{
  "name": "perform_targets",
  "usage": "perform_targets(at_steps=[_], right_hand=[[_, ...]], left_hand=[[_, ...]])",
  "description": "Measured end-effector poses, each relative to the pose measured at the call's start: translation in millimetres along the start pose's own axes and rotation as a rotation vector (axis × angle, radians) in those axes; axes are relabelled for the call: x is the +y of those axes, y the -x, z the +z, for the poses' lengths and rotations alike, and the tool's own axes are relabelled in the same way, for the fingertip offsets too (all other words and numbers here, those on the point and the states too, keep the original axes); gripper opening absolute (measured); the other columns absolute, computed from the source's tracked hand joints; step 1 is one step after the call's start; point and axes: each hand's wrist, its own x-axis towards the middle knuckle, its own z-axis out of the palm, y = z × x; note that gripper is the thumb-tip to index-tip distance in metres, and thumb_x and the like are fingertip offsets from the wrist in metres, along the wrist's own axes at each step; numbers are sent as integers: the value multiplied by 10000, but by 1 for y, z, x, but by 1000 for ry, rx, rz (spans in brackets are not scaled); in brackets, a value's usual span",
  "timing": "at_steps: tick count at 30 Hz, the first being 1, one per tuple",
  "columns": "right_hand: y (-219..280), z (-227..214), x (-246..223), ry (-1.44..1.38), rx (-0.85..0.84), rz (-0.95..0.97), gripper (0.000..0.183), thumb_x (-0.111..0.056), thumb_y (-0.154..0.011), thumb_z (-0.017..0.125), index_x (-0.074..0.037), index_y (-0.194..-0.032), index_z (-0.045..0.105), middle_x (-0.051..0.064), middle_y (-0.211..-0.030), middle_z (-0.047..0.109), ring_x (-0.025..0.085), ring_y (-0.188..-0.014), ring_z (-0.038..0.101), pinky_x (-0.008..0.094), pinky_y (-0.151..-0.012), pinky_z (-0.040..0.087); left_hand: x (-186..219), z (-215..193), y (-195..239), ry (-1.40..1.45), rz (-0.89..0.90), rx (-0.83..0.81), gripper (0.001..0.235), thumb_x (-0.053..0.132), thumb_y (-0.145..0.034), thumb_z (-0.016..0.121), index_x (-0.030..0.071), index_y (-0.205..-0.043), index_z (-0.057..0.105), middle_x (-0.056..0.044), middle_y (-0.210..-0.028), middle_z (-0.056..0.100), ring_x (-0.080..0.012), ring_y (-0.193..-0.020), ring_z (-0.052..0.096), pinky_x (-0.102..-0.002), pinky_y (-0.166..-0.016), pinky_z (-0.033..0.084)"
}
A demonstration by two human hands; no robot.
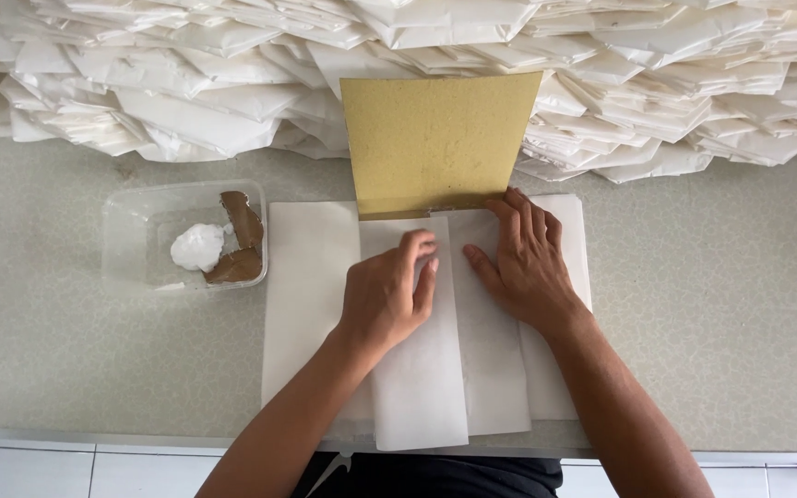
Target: Applying glue to a cardboard strip and wrapping it with white paper to create a finished component.
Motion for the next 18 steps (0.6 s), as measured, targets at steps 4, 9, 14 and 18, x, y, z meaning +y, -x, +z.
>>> perform_targets(at_steps=[4,9,14,18], right_hand=[[0,0,0,4,13,-10,528,-544,-1041,446,-131,-1366,389,160,-1387,474,320,-1501,362,557,-1152,303],[1,4,4,14,41,-42,554,-547,-1030,458,-106,-1361,403,177,-1369,491,349,-1471,401,558,-1126,346],[1,1,1,3,60,-49,553,-525,-1043,453,-90,-1379,400,188,-1390,489,356,-1472,393,559,-1128,338],[1,2,-1,-18,60,-56,551,-501,-1041,469,-82,-1391,399,205,-1386,490,379,-1466,396,585,-1123,334]], left_hand=[[5,3,13,-146,204,-13,196,159,-955,617,86,-1130,666,-138,-992,780,-279,-948,771,-363,-750,632],[2,19,29,-286,333,59,106,133,-912,676,97,-996,732,-125,-1053,750,-286,-1051,737,-346,-806,620],[9,16,23,-394,257,-43,300,165,-911,616,65,-1180,702,-106,-1182,685,-274,-1174,665,-362,-869,584],[4,21,6,-421,236,-57,341,166,-913,599,48,-1221,686,-110,-1204,665,-281,-1203,646,-374,-879,579]])
